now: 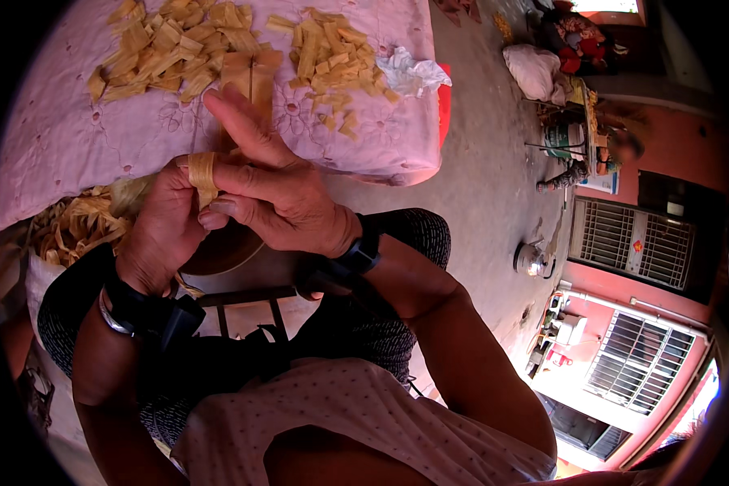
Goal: The person picks up thin strips of material from a bucket and folds them around a central piece on a wooden block by hand, repeating the process with multiple strips.
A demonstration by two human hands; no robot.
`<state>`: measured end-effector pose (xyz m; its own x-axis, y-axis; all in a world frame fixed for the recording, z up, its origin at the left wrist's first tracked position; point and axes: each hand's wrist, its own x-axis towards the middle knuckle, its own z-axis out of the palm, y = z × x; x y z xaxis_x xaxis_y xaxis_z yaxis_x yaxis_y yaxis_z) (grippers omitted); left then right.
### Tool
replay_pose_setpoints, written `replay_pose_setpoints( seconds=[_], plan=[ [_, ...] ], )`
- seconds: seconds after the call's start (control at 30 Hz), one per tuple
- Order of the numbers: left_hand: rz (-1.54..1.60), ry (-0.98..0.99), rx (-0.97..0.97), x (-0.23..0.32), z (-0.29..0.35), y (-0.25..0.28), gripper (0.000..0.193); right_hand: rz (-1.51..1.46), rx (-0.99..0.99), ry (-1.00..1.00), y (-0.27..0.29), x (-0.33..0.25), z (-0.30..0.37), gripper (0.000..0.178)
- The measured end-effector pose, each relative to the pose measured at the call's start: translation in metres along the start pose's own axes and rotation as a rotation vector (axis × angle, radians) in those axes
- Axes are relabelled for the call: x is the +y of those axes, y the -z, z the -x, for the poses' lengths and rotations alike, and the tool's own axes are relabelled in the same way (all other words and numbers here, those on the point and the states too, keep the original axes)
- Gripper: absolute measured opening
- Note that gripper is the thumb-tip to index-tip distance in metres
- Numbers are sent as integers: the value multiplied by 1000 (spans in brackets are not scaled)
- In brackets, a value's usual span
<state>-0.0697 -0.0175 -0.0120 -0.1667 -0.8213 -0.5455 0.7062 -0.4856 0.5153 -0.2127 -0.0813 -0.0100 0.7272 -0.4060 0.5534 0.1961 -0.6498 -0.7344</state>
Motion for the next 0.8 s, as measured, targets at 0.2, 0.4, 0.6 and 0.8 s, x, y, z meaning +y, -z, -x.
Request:
replay_pose_setpoints(
  seconds=[0.2,0.4,0.6,0.8],
  plan=[
    [-214,-433,9,20,-2,6,17,302,286,-201,-2,-4,6,30],
    [-828,-495,8,8,2,1,16,-349,177,-636,18,10,4,15],
    [-1013,-628,-61,9,3,3,4,-341,-59,-735,27,14,8,7],
    [-1031,-528,-40,15,6,9,5,-510,-201,-851,25,17,9,5]
  ],
)
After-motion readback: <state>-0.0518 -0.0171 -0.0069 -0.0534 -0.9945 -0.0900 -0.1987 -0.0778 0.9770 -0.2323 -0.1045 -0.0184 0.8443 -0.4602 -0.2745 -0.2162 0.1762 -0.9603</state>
